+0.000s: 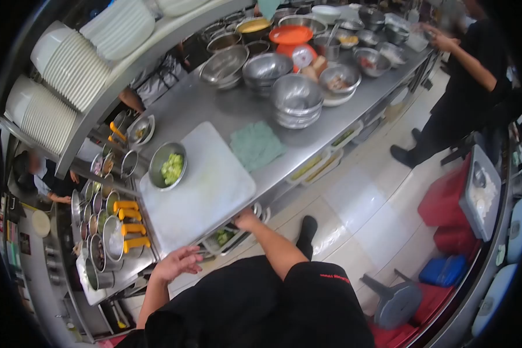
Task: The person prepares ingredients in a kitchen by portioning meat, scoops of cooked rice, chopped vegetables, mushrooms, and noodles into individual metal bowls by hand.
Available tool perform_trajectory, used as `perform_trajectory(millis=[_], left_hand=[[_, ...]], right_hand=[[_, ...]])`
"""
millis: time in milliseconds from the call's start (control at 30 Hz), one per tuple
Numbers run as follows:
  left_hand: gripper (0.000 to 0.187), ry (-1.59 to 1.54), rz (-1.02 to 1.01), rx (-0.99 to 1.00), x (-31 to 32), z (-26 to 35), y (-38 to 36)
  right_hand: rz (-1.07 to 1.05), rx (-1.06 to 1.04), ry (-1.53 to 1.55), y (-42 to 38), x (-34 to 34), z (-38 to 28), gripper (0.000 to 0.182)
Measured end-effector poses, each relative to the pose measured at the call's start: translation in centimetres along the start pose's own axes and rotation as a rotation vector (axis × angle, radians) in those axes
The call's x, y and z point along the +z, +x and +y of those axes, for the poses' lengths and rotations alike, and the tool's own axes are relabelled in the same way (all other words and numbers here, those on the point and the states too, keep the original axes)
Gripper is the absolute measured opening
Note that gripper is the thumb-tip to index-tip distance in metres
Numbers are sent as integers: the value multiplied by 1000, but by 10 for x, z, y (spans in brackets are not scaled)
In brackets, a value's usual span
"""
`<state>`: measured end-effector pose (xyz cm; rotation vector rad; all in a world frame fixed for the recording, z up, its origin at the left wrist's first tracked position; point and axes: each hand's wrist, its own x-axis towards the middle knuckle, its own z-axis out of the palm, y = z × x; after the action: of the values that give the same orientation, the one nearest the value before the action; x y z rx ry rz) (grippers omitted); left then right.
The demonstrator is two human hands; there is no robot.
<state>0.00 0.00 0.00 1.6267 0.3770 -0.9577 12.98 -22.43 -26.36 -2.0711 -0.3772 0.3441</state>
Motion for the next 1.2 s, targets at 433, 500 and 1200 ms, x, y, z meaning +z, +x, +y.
perform_trajectory(millis=[433,500,1200], left_hand=[[53,333,62,556,63,269,146],[57,434,188,679,77,334,202],[54,964,965,406,79,518,345]], right_hand=[[257,463,166,-125,-261,67,50],[391,439,215,-120,-302,64,49],[563,511,31,-155,-398,182,51]])
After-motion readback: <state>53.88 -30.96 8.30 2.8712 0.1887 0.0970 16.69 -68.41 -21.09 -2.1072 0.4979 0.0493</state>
